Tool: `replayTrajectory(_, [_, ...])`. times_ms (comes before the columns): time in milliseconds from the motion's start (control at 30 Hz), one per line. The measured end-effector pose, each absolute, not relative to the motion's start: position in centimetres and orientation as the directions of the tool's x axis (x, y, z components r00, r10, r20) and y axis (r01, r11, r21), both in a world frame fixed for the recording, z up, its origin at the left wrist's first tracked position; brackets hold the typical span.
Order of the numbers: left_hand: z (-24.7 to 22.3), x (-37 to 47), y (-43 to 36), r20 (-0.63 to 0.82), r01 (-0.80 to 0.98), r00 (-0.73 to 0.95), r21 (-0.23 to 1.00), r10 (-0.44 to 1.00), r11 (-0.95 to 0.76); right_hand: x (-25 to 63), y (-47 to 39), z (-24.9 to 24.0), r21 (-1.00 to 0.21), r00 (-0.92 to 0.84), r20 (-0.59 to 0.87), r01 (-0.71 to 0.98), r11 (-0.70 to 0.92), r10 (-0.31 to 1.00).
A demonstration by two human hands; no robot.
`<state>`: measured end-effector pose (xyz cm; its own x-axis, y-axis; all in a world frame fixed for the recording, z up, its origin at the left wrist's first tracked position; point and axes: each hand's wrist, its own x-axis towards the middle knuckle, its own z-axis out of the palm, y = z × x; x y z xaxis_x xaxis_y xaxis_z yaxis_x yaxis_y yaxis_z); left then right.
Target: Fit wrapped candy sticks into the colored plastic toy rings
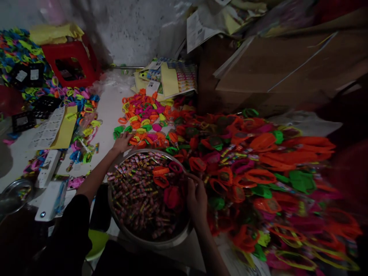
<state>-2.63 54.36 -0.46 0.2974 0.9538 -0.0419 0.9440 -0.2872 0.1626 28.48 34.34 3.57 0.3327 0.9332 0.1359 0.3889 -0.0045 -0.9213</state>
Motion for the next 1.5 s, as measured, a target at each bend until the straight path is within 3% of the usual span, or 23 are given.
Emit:
replayTrajectory(367, [1.1,-2.9,53.3,0.006,0.934,0.283,0.225,0.959,-0.277,28.5,34.5,3.4,-0.932,0.345,0.138,0.362,0.004,0.928])
replayTrajectory(533, [4.9,-2.4,52.3,0.148,0.916,0.246,0.288,0.958,-0.279,28.5,34.5,3.2,-0.939,0.364,0.152,0.342,0.020,0.919])
replayTrajectory(700, [10.3,0.4,49.0,0.306,0.828,0.334,0.356,0.892,-0.432,28.6,34.7,2.9,-0.956,0.400,0.142,0.294,0.020,0.906])
replayTrajectory(900, [14.9,6.3,41.7,0.103,0.705,0.665,0.240,0.740,-0.667,28.5,34.6,3.6,-0.957,0.505,0.191,0.285,0.046,0.842])
replayTrajectory(1033, [15.4,9.1,37.5,-0.003,0.648,0.757,0.125,0.653,-0.751,28.3,32.8,3.4,-0.956,0.538,0.212,0.289,0.058,0.816])
replayTrajectory(1200, [14.7,10.5,32.4,-0.022,0.704,0.706,0.131,0.708,-0.698,28.1,28.9,2.2,-0.949,0.507,0.193,0.315,0.028,0.840])
replayTrajectory(1367, [12.4,11.0,26.8,0.036,0.835,0.513,0.213,0.858,-0.508,28.5,26.8,2.3,-0.917,0.393,0.174,0.398,0.004,0.903])
replayTrajectory(1500, [10.6,10.4,24.3,0.114,0.834,0.374,0.393,0.920,-0.388,29.3,26.2,3.5,-0.849,0.173,0.152,0.527,0.038,0.973])
